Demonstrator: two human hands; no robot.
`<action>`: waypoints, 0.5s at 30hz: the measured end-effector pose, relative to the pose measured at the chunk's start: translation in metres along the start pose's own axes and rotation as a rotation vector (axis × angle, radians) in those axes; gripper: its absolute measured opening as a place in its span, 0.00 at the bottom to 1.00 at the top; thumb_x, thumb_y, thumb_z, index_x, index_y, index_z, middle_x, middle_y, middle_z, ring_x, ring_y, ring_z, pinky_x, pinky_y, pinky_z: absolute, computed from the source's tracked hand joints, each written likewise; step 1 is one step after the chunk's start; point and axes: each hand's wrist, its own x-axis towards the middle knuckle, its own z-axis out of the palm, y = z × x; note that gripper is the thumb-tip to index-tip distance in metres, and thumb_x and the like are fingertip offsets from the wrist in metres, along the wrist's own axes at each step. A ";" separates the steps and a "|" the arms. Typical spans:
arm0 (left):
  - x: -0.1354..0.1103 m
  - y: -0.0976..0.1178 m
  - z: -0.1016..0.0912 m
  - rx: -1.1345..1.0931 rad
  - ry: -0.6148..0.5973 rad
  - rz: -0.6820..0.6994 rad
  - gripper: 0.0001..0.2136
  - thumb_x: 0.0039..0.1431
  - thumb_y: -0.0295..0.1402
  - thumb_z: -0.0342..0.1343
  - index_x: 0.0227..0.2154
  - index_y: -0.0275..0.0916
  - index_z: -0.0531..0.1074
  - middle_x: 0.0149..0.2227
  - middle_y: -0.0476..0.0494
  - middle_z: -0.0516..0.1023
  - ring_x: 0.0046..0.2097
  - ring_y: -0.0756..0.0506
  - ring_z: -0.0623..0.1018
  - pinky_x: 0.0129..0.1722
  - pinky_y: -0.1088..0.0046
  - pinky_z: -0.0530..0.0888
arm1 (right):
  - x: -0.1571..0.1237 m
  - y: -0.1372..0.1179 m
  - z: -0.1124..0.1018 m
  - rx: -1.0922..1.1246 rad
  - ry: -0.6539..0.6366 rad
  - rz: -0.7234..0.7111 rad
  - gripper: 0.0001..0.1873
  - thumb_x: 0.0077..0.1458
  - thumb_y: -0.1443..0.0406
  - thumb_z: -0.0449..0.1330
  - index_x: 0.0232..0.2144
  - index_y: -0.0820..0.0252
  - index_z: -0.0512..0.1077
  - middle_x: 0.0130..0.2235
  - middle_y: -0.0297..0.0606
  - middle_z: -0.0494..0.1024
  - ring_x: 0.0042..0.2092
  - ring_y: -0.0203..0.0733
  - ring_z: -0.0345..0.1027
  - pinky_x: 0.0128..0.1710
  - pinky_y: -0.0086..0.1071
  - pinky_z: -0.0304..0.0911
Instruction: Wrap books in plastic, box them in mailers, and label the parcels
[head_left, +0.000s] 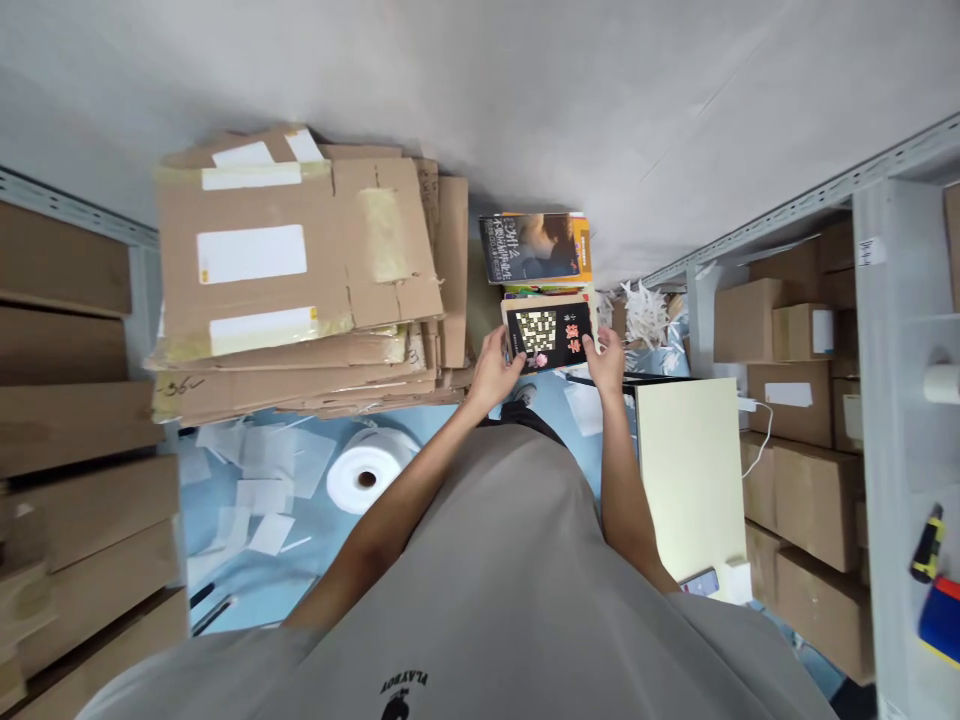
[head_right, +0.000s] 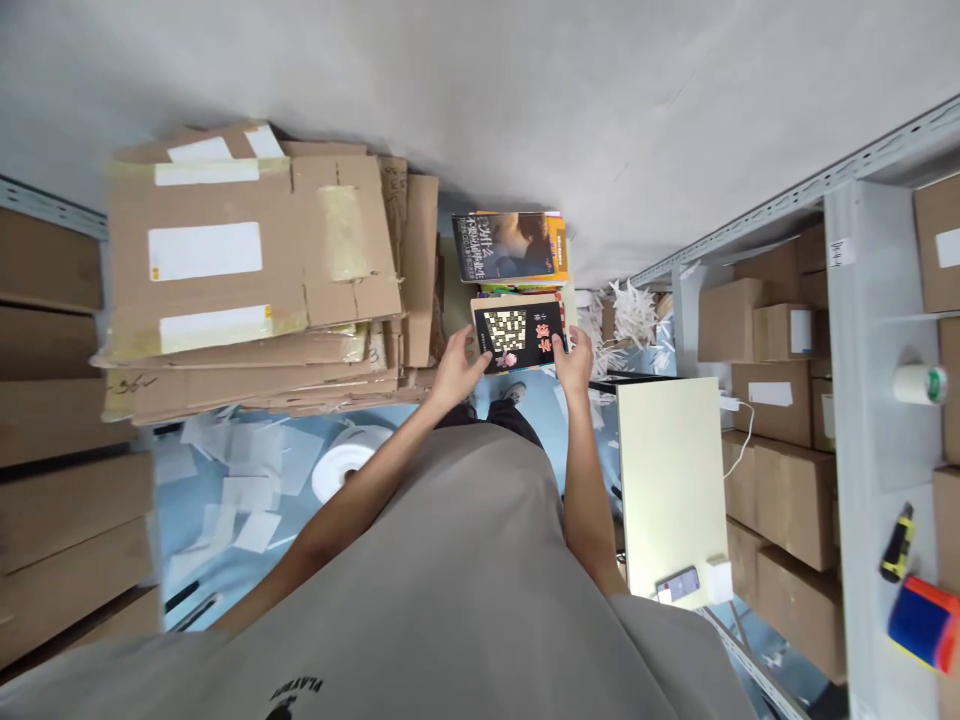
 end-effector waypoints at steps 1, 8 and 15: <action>0.013 0.000 0.002 -0.005 0.042 -0.006 0.34 0.70 0.36 0.67 0.76 0.35 0.69 0.77 0.22 0.72 0.80 0.28 0.73 0.82 0.45 0.71 | 0.012 -0.001 0.000 0.018 -0.007 -0.022 0.30 0.66 0.46 0.66 0.59 0.61 0.80 0.61 0.61 0.87 0.60 0.59 0.84 0.68 0.57 0.77; 0.156 0.002 0.004 -0.091 0.383 -0.256 0.30 0.65 0.34 0.76 0.65 0.29 0.77 0.74 0.13 0.76 0.81 0.25 0.72 0.84 0.47 0.65 | 0.132 -0.046 0.027 0.049 -0.232 -0.110 0.26 0.73 0.55 0.66 0.60 0.71 0.81 0.62 0.64 0.88 0.62 0.54 0.85 0.69 0.45 0.74; 0.203 0.009 -0.007 -0.123 0.378 -0.329 0.08 0.63 0.32 0.73 0.34 0.38 0.80 0.47 0.21 0.90 0.65 0.23 0.85 0.73 0.38 0.75 | 0.193 -0.081 0.070 -0.244 -0.425 -0.043 0.14 0.76 0.63 0.63 0.51 0.69 0.85 0.58 0.66 0.89 0.65 0.63 0.84 0.71 0.51 0.72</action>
